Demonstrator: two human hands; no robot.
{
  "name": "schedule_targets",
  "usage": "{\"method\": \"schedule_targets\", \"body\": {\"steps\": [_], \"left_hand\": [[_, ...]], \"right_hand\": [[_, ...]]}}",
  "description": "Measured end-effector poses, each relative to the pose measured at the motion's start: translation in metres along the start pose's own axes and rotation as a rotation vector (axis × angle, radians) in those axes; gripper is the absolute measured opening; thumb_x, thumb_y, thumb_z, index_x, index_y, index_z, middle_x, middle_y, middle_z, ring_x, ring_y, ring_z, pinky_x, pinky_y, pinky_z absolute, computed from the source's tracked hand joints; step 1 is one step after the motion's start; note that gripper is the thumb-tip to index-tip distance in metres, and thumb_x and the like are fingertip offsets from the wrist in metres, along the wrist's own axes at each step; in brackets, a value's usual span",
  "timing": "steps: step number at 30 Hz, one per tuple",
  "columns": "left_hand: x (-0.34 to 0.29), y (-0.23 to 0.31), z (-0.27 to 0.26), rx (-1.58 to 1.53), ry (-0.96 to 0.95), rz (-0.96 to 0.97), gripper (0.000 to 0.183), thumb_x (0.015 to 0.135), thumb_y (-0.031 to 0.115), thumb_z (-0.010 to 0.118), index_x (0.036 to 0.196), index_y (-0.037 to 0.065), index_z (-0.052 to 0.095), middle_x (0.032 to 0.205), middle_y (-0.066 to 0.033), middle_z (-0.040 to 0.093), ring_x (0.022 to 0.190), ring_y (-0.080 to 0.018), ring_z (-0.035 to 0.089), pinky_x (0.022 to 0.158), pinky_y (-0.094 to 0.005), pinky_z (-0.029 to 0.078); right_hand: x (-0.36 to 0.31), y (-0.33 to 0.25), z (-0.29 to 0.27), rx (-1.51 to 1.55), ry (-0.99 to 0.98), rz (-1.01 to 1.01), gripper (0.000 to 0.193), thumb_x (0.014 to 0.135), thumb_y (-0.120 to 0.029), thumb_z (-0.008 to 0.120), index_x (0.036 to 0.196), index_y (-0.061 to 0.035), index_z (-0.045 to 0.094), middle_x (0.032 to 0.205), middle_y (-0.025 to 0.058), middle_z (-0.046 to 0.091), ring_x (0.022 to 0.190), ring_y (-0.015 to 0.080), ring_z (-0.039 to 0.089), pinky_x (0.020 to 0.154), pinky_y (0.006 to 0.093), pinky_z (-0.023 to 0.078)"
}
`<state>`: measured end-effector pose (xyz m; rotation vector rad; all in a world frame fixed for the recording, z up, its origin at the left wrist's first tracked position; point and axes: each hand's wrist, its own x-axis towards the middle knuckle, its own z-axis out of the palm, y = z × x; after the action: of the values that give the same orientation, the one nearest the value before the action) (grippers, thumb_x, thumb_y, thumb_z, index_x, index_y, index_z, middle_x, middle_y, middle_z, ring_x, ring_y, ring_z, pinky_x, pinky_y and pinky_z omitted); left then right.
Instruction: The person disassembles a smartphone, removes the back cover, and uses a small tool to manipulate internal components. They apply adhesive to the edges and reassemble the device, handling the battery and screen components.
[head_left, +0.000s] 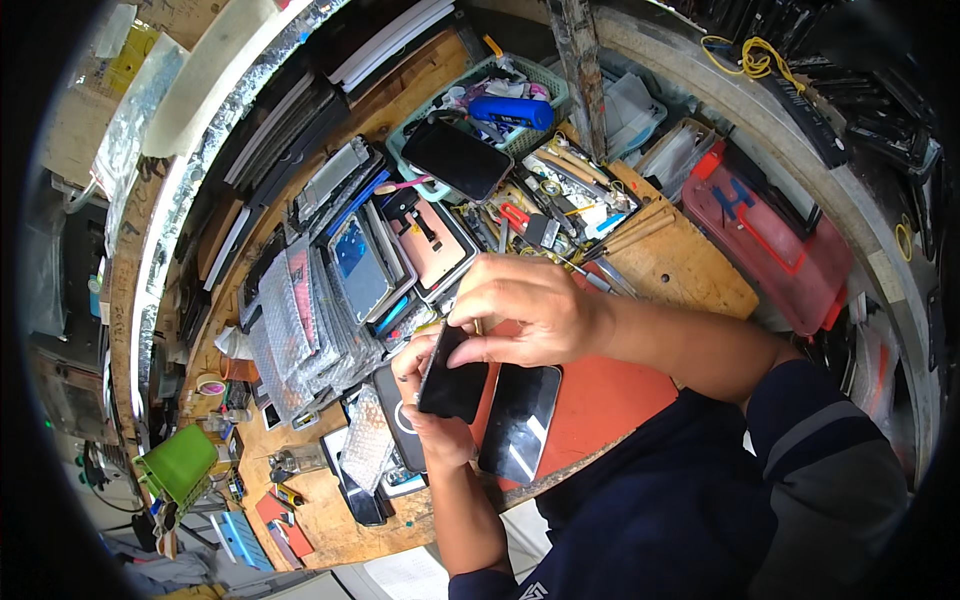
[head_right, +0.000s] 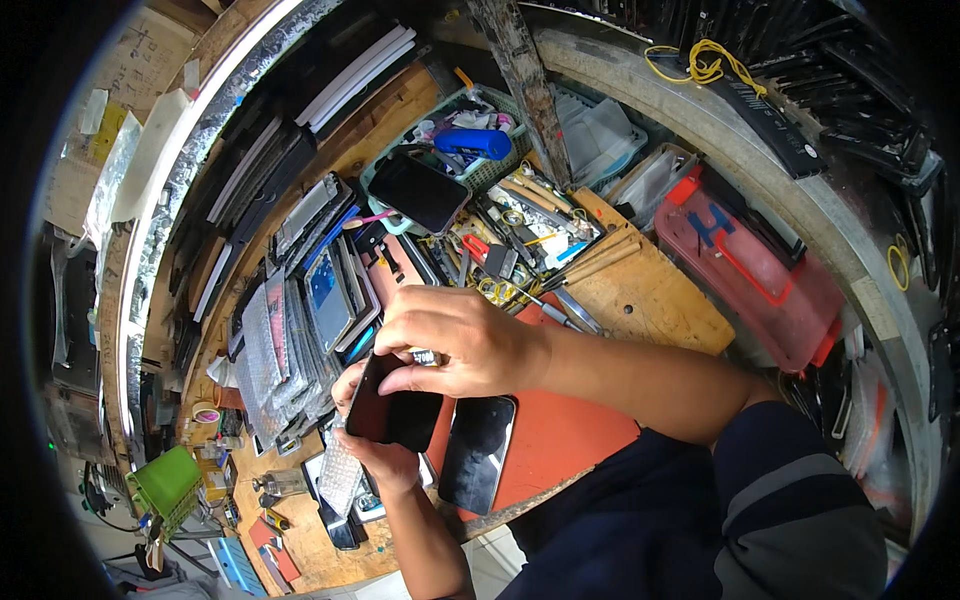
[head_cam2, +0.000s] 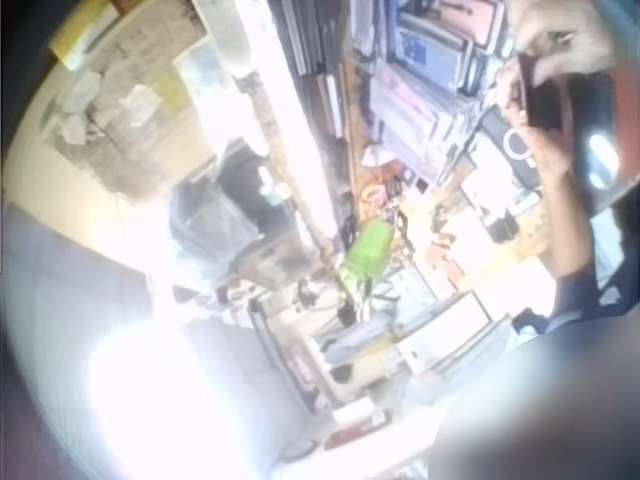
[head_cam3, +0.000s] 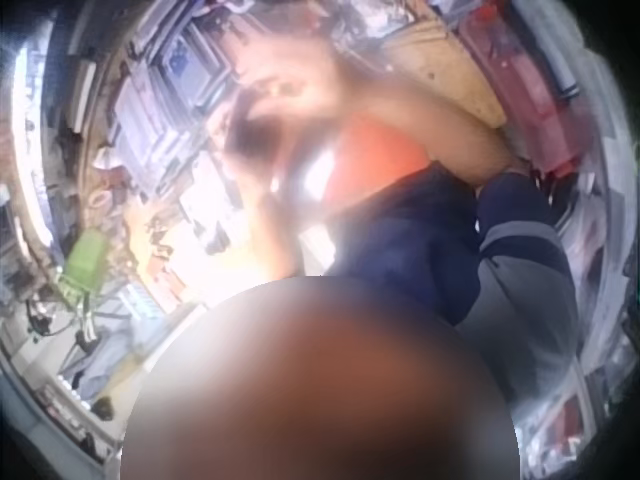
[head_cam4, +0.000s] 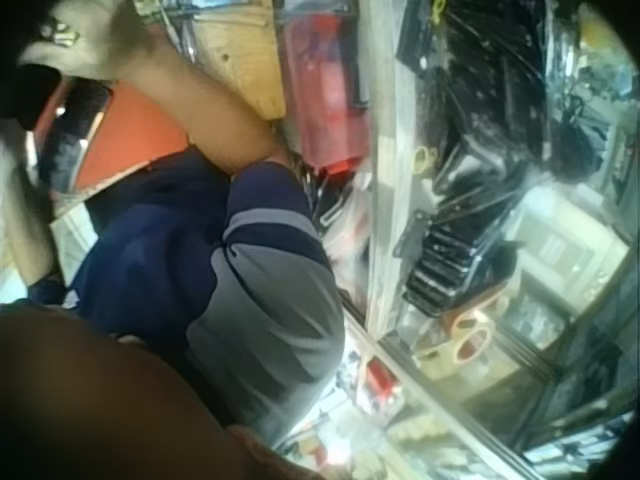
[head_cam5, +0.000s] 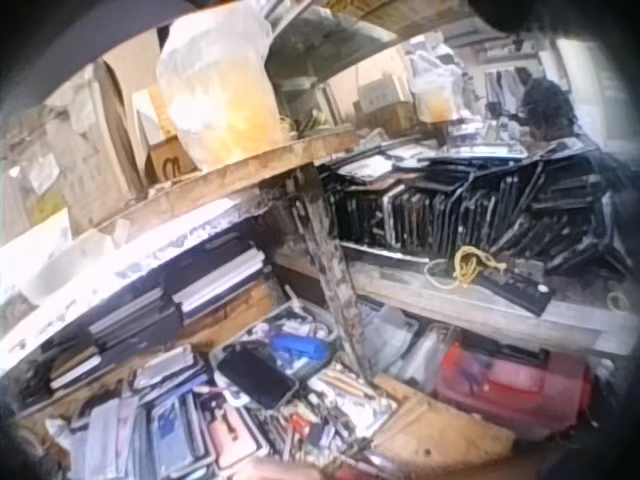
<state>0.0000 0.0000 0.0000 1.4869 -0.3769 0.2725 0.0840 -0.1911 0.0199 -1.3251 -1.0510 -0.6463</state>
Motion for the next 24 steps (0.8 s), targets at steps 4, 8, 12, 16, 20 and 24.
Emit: {"method": "schedule_targets", "body": {"steps": [4, 8, 12, 16, 20, 24], "left_hand": [[-0.001, -0.002, -0.004, -0.013, 0.162, -0.066, 0.090, 0.101, 0.082, 0.035, 0.144, 0.003, 0.047, 0.133, -0.0154, 0.061, 0.127, -0.0275, 0.060, 0.113, -0.0457, 0.046], [0.015, 0.004, 0.000, -0.504, 0.061, -0.147, 0.096, 0.097, 0.087, 0.035, 0.135, 0.001, 0.053, 0.114, -0.0168, 0.067, 0.102, -0.0320, 0.070, 0.092, -0.0469, 0.059], [0.023, 0.016, -0.021, -0.280, 0.381, -0.124, 0.052, 0.108, 0.046, 0.057, 0.138, 0.004, 0.055, 0.123, -0.0156, 0.068, 0.100, -0.0284, 0.073, 0.086, -0.0417, 0.063], [0.024, 0.014, -0.044, -0.205, 0.355, -0.038, 0.041, 0.107, 0.020, 0.063, 0.144, 0.007, 0.051, 0.125, -0.0126, 0.069, 0.103, -0.0234, 0.072, 0.089, -0.0368, 0.062], [0.011, 0.042, 0.021, -0.061, 0.375, 0.083, 0.052, 0.100, 0.003, 0.071, 0.147, 0.003, 0.047, 0.123, -0.0098, 0.065, 0.105, -0.0147, 0.066, 0.095, -0.0293, 0.055], [-0.019, 0.031, 0.068, 0.232, 0.227, 0.211, 0.037, 0.101, 0.003, 0.070, 0.136, 0.000, 0.057, 0.125, -0.0103, 0.065, 0.113, -0.0172, 0.062, 0.101, -0.0320, 0.048]], "right_hand": [[0.001, -0.006, 0.001, -0.043, 0.009, 0.020, 0.027, 0.085, -0.007, 0.088, 0.104, -0.0013, 0.071, 0.100, 0.0136, 0.072, 0.084, 0.0245, 0.072, 0.069, 0.0337, 0.057], [0.014, -0.006, -0.017, -0.109, -0.010, 0.279, 0.007, 0.094, -0.010, 0.077, 0.092, -0.0037, 0.073, 0.086, 0.0138, 0.070, 0.078, 0.0303, 0.069, 0.071, 0.0399, 0.054], [-0.020, -0.011, -0.043, -0.415, -0.754, 0.426, 0.014, 0.093, -0.013, 0.074, 0.102, -0.0021, 0.072, 0.100, 0.0148, 0.070, 0.097, 0.0373, 0.071, 0.080, 0.0489, 0.057], [-0.049, -0.028, -0.033, -0.590, -0.825, 0.496, 0.024, 0.092, -0.015, 0.076, 0.113, -0.0045, 0.070, 0.106, 0.0155, 0.068, 0.103, 0.0379, 0.070, 0.084, 0.0496, 0.057], [-0.062, -0.029, -0.051, -0.605, -0.567, 0.513, 0.019, 0.094, -0.017, 0.072, 0.108, -0.0038, 0.073, 0.106, 0.0194, 0.067, 0.100, 0.0402, 0.071, 0.088, 0.0514, 0.057], [-0.029, 0.024, -0.087, -0.773, -0.419, 0.585, 0.025, 0.092, -0.011, 0.071, 0.116, -0.0054, 0.073, 0.112, 0.0182, 0.070, 0.107, 0.0401, 0.068, 0.094, 0.0498, 0.055]]}}
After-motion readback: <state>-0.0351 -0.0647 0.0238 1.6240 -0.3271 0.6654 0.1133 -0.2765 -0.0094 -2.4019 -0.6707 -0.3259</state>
